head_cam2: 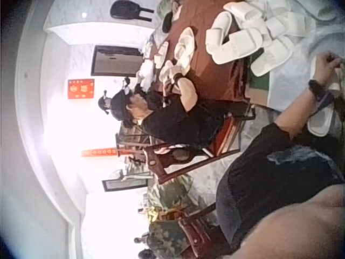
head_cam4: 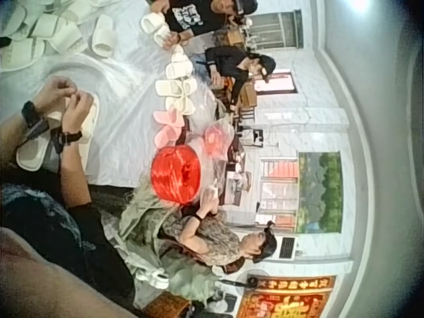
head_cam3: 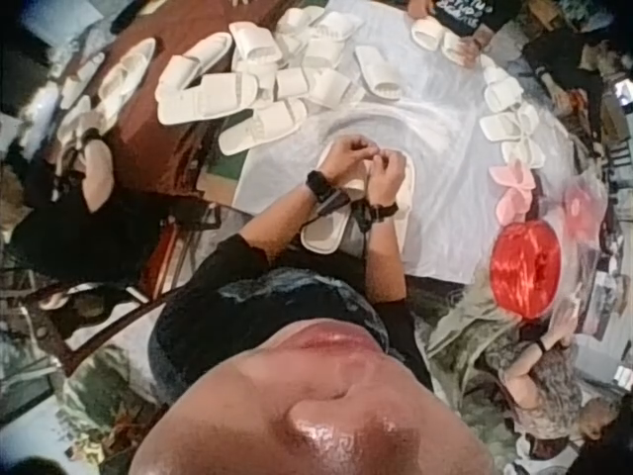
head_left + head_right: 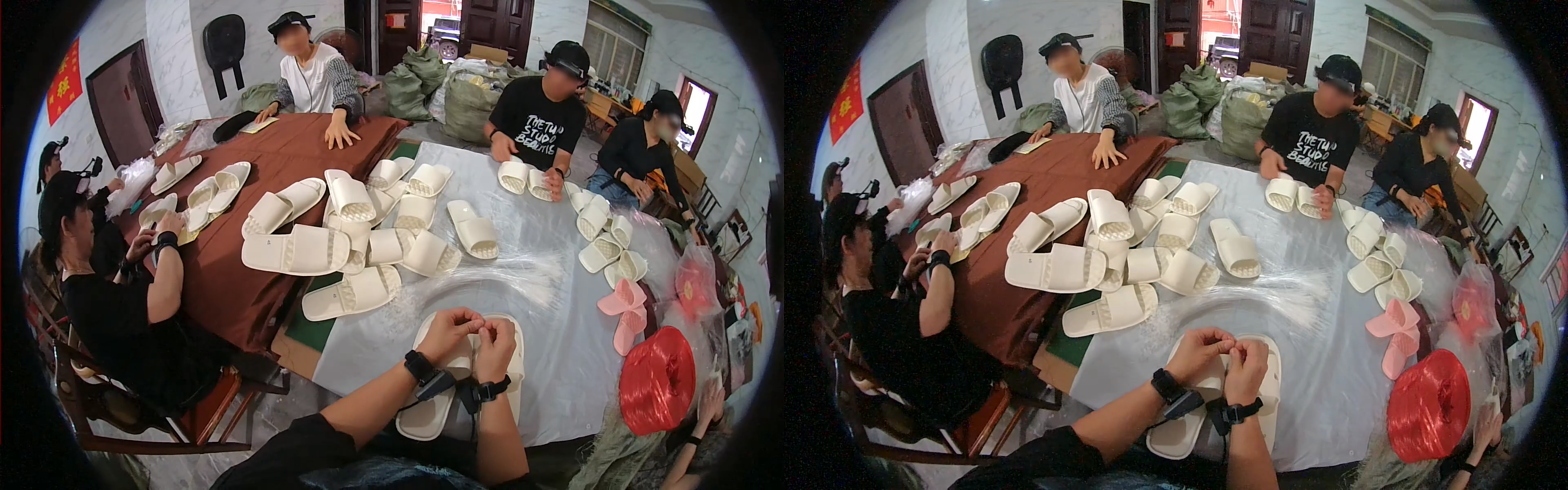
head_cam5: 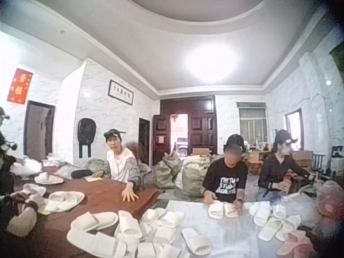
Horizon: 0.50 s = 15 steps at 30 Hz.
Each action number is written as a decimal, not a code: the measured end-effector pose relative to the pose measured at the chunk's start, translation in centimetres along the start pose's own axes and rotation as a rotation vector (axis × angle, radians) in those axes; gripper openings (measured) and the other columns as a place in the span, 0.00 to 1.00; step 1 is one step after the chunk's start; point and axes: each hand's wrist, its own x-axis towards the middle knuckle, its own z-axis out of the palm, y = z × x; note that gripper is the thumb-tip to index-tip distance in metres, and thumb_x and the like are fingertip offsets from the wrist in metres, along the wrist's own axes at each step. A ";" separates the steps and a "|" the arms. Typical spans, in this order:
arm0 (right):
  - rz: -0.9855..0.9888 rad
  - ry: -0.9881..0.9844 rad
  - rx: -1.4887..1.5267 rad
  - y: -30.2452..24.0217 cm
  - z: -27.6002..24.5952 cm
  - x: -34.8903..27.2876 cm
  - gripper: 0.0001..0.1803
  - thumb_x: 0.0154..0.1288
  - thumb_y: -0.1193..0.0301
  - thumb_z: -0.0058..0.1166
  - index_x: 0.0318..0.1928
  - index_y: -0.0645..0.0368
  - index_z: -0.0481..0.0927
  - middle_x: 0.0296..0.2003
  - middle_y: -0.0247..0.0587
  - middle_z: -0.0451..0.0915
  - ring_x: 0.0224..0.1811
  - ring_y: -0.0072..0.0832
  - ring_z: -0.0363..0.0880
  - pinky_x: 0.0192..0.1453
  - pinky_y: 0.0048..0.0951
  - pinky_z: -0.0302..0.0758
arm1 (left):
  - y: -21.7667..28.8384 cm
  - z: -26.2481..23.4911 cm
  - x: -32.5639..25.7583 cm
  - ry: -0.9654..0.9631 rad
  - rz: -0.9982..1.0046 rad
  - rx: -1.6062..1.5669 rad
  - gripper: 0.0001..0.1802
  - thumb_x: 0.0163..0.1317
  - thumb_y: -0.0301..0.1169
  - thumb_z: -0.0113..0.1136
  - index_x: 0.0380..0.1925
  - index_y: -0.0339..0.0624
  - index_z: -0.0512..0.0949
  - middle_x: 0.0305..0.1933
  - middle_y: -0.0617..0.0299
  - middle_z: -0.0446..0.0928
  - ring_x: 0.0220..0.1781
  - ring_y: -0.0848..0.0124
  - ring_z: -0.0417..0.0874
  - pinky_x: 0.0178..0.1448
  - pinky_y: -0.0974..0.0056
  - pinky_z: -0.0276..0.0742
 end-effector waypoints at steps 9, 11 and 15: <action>0.060 0.017 -0.034 0.1 0.2 -0.3 0.06 0.52 0.82 0.56 0.29 0.63 0.72 0.30 0.46 0.73 0.34 0.41 0.72 0.38 0.37 0.70 | 0.1 0.2 -0.2 0.013 -0.031 -0.005 0.07 0.63 0.27 0.61 0.35 0.34 0.80 0.37 0.63 0.81 0.39 0.78 0.78 0.46 0.72 0.75; 0.040 0.012 -0.048 0.0 -0.2 -0.3 0.06 0.53 0.82 0.56 0.30 0.63 0.73 0.30 0.46 0.73 0.33 0.40 0.73 0.36 0.37 0.70 | 0.1 0.3 -0.2 -0.005 0.013 0.003 0.06 0.63 0.27 0.61 0.35 0.34 0.80 0.37 0.63 0.81 0.38 0.78 0.77 0.46 0.72 0.74; 0.052 -0.060 -0.058 -0.5 -1.3 0.0 0.06 0.53 0.82 0.58 0.31 0.64 0.75 0.30 0.45 0.74 0.32 0.40 0.74 0.34 0.34 0.72 | 0.2 0.9 -0.6 -0.017 0.021 -0.090 0.05 0.63 0.26 0.60 0.35 0.35 0.78 0.34 0.64 0.79 0.37 0.77 0.77 0.45 0.71 0.73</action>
